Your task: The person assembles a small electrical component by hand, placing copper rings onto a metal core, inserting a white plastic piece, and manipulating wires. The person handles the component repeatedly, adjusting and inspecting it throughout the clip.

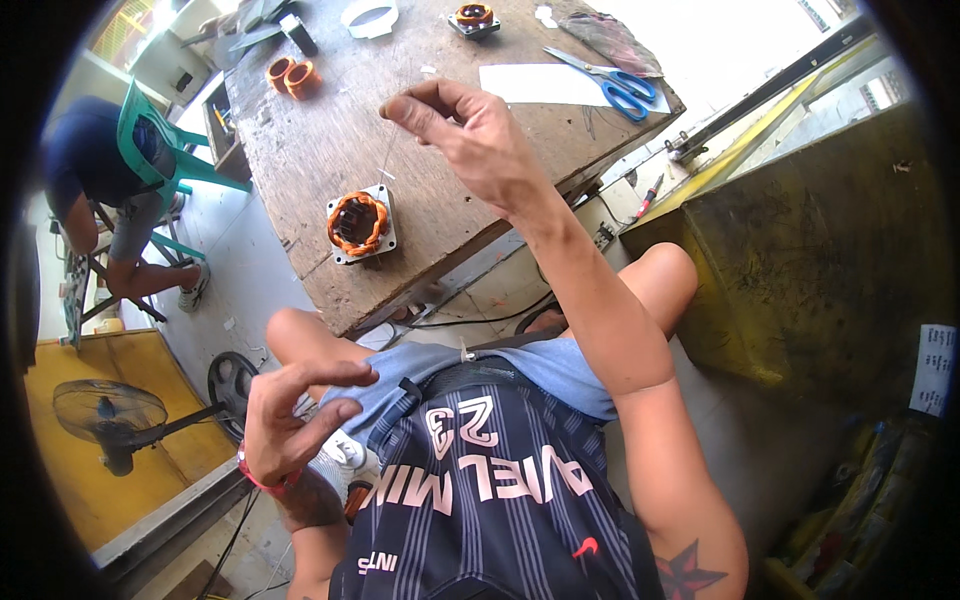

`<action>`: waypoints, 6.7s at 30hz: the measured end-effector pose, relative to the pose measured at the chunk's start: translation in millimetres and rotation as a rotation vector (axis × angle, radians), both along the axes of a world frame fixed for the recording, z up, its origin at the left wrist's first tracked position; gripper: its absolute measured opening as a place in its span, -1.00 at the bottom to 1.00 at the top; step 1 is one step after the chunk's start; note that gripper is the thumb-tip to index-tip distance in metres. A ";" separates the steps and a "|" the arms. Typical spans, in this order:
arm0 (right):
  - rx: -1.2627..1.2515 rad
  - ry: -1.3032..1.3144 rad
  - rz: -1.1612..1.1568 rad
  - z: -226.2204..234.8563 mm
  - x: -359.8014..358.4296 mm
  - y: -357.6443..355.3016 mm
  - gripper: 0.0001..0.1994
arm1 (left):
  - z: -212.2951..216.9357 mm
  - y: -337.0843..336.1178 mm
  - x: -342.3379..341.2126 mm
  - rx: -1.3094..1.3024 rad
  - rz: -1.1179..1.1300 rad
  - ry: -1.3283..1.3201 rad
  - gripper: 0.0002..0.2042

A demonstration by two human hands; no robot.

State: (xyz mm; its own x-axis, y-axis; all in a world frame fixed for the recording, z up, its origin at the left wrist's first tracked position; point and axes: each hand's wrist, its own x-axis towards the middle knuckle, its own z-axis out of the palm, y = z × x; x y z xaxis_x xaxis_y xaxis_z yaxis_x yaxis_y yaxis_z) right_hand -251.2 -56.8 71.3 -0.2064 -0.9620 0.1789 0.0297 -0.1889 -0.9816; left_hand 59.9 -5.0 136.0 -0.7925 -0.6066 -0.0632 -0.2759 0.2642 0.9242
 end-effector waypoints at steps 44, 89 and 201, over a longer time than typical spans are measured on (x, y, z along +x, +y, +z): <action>0.685 -0.323 0.374 -32.7 39.6 96.1 -0.34 | -121.8 44.0 -56.8 -0.921 0.040 0.172 -0.64; 0.244 0.353 0.084 -39.2 103.4 109.4 -0.88 | -92.8 -32.4 -4.0 0.298 0.446 0.041 -0.77; -0.161 1.062 0.173 -30.7 56.0 89.7 -0.78 | -106.0 8.1 -58.6 0.343 0.588 0.202 -0.73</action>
State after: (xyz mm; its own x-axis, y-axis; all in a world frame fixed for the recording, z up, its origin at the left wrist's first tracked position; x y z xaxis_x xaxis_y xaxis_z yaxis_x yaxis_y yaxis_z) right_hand -195.2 33.0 40.7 0.2643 -0.9125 0.3124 -0.7806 -0.3926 -0.4864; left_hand 1.3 3.0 30.0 -0.3561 -0.9096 -0.2140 -0.0978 -0.1915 0.9766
